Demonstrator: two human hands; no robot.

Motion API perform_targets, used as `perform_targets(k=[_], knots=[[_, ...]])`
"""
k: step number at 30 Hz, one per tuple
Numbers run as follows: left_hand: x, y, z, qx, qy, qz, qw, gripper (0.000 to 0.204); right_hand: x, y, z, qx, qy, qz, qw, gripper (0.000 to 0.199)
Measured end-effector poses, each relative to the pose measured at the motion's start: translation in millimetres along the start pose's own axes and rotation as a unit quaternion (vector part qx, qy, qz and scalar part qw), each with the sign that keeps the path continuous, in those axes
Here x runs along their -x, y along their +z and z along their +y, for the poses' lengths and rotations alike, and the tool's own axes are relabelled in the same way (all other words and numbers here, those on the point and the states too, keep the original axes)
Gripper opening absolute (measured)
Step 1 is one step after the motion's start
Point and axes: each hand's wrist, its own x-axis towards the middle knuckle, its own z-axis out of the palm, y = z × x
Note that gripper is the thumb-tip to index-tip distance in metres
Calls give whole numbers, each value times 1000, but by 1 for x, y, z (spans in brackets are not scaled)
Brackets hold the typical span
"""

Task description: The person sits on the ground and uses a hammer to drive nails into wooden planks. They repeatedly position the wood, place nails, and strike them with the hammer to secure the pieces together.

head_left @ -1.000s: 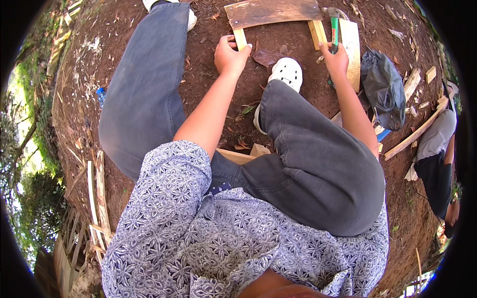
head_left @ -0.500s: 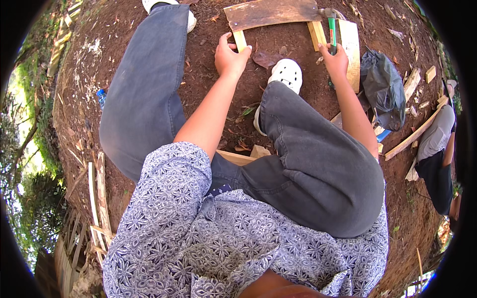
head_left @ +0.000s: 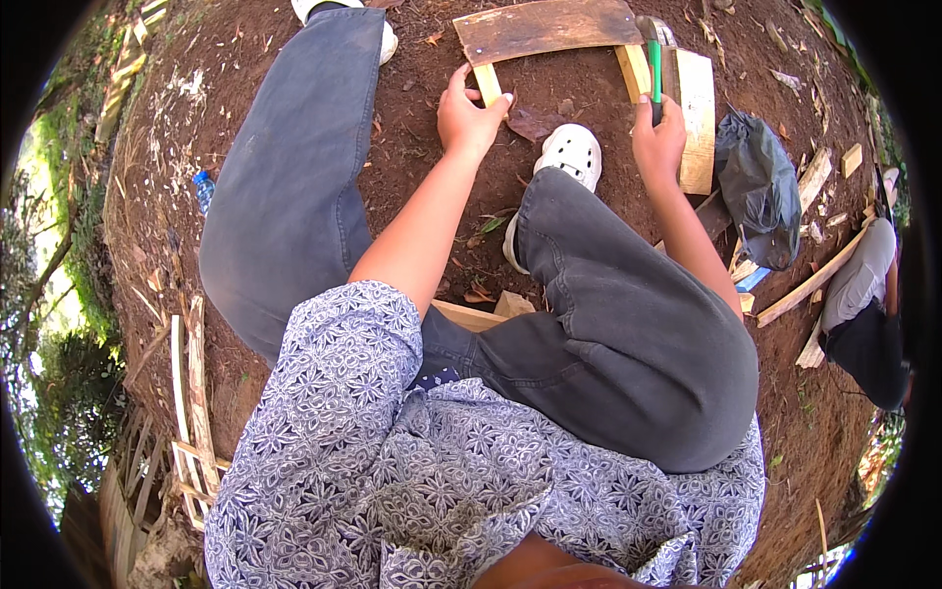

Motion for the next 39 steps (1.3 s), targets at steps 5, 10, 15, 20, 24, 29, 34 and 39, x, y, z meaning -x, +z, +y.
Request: perform_targets(k=[5, 10, 15, 20, 24, 29, 34, 39], knots=[[-2, 9, -7, 34, -23, 2, 999, 83, 42, -14, -107, -250, -66, -187, 948, 27], [1, 15, -2, 51, -29, 8, 998, 79, 50, 14, -103, -232, -160, -212, 936, 31], [3, 14, -5, 53, -28, 14, 998, 78, 42, 10, -115, -175, -74, -249, 950, 30], [3, 18, -14, 112, -29, 45, 992, 70, 28, -30, -156, -364, -188, -141, 901, 30], [4, 20, -9, 99, -21, 41, 994, 67, 29, -17, -123, -315, -98, -151, 932, 24], [7, 15, -16, 319, -75, -14, 945, 31, -22, 8, -10, -39, -94, 23, 995, 28], [13, 1, -7, 375, -121, -53, 918, 32, -38, 6, 51, -70, 89, -20, 993, 40], [13, -6, -7, 340, -122, -36, 932, 39, -26, 6, 40, -60, 132, -38, 989, 39]])
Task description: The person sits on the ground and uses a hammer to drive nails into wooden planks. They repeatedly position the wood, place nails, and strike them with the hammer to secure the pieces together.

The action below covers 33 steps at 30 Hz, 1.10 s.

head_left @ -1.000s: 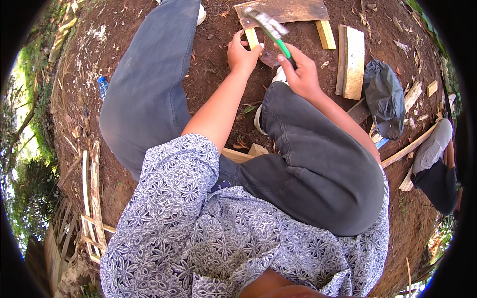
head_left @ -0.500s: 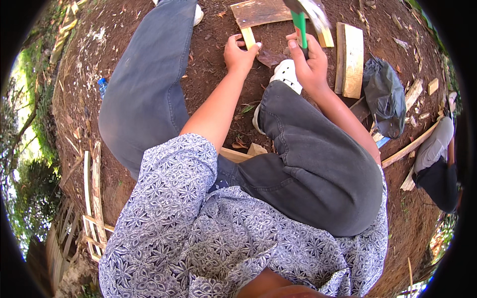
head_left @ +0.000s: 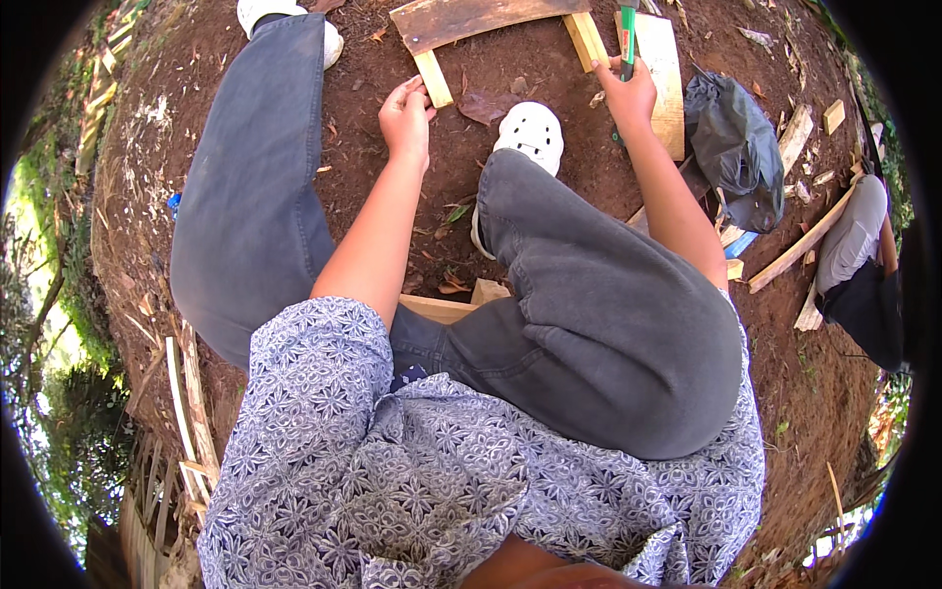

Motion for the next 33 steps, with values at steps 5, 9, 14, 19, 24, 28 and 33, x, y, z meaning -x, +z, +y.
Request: perform_targets(k=[5, 9, 14, 19, 24, 28, 33], knots=[[-13, -13, 2, -38, 6, 4, 999, 38, 26, 4, 13, -9, 10, 8, 1000, 39], [-19, -22, -3, -37, 26, 17, 999, 34, 52, 6, 11, 21, 7, 20, 1000, 40], [-23, -24, -8, -57, 75, 19, 995, 33, 70, 5, 9, 4, 33, 16, 999, 43], [-24, -23, -8, -74, 81, -6, 994, 37, 66, 5, 13, -2, 41, 17, 999, 46], [-27, -24, -11, -71, 103, -18, 992, 39, 67, 4, 8, 3, 55, 6, 998, 45], [-22, -23, -13, -157, 156, -21, 975, 54, 75, 8, 5, 105, -141, 118, 977, 30], [-12, -23, -19, -278, 184, 18, 942, 60, 99, 8, -65, -155, -31, -141, 977, 26]])
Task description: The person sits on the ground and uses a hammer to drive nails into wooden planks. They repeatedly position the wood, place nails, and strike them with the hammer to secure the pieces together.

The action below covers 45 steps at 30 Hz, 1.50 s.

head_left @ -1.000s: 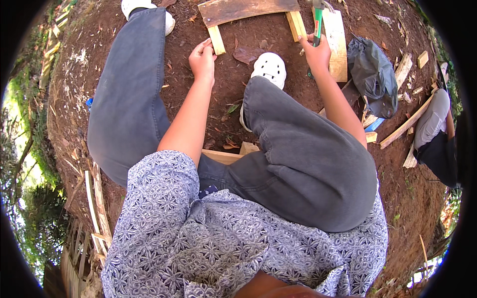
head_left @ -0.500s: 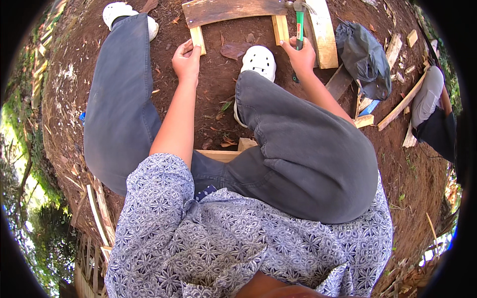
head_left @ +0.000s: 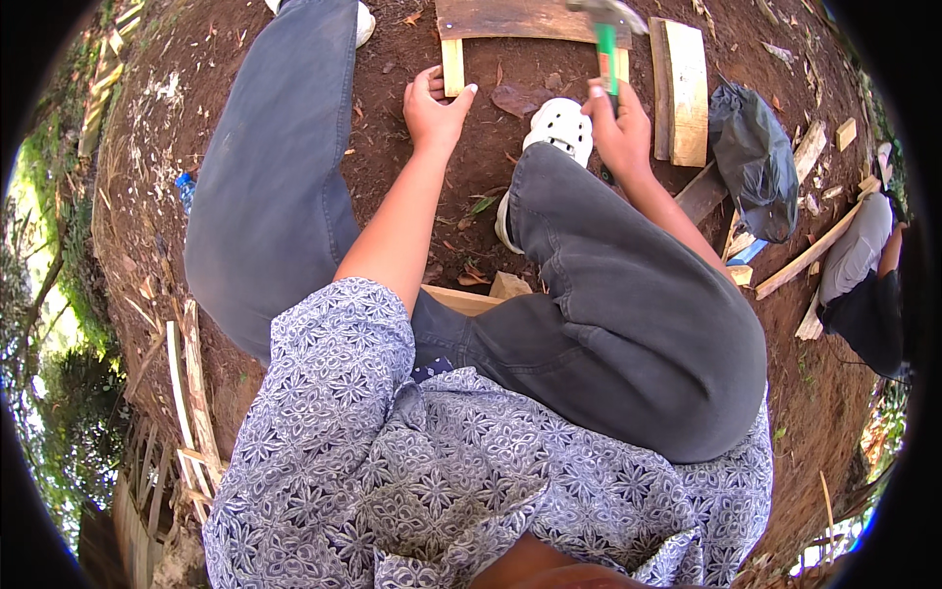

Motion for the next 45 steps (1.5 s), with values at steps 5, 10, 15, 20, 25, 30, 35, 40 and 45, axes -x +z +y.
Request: perform_targets(k=[5, 10, 15, 20, 25, 30, 35, 40, 45], knots=[[1, 4, -10, 44, -40, 30, 998, 58, 2, 37, -69, 19, -171, -115, 978, 27], [1, 6, -7, 58, -37, 18, 997, 59, -12, 43, -29, 91, -159, -116, 976, 25], [3, 2, 0, 54, -42, 29, 997, 54, -35, -1, 36, 257, -185, 134, 939, 27], [3, 6, -5, 58, -20, 42, 997, 57, -49, -24, 65, 227, -46, 184, 955, 38], [4, 5, -4, 43, -28, 39, 998, 57, -54, -26, 70, 208, -19, 182, 961, 36], [5, 5, -1, 37, -31, 46, 998, 57, -55, -28, 65, 193, -5, 155, 969, 33], [5, 7, 1, 35, -41, 47, 997, 56, -55, -30, 65, 207, -8, 153, 966, 34], [5, 7, 1, 22, -43, 45, 998, 57, -55, -30, 66, 207, 15, 148, 967, 35], [4, 7, -3, 28, -27, 41, 998, 58, -59, -34, 72, 209, 22, 137, 968, 36]])
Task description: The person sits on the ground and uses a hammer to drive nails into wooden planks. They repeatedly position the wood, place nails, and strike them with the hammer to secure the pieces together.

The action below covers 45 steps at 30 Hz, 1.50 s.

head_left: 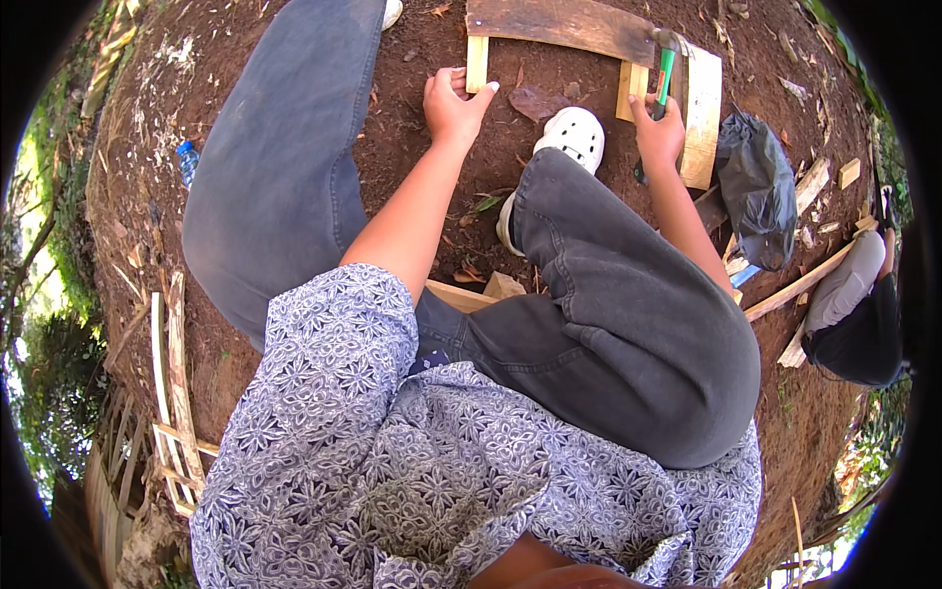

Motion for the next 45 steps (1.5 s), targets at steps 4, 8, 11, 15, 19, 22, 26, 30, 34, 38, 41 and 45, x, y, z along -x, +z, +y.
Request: perform_targets(k=[4, 8, 11, 15, 19, 22, 26, 30, 34, 38, 41, 45], knots=[[-4, -5, -1, -1, 8, -28, 1000, 59, 2, -2, -5, 55, -137, 88, 985, 31], [-6, -8, -3, -9, 3, -42, 999, 60, 41, -12, -61, -125, -32, -93, 987, 30], [-5, -8, -3, -8, -18, -49, 999, 61, 54, 0, -101, -122, -88, -224, 963, 32], [-6, -4, -4, 2, -19, -25, 999, 55, 67, 6, -149, -102, -232, -243, 936, 30], [-5, -6, -5, 6, -10, -32, 999, 56, 80, -5, -173, -170, -315, -192, 914, 30], [-5, -3, -4, 23, -27, -32, 999, 56, 60, 13, -149, -20, -266, -237, 934, 31], [-7, -5, 1, -2, -24, -41, 999, 58, 62, 7, -165, -84, -252, -214, 940, 35], [-5, -7, -3, -31, 10, -11, 999, 57, 72, -15, -196, -223, -306, -222, 899, 37], [-4, 0, -2, -7, -13, -17, 1000, 55, 58, 16, -142, 0, -250, -280, 927, 37], [-5, -7, 2, 5, -25, -17, 1000, 55, 75, 1, -172, -150, -281, -240, 917, 36], [-4, -5, 1, -8, -20, 2, 1000, 54, 67, -22, -189, -312, -329, -187, 871, 33], [-1, -2, 1, 5, -18, 1, 1000, 54, 51, 9, -166, -2, -228, -296, 928, 36]])
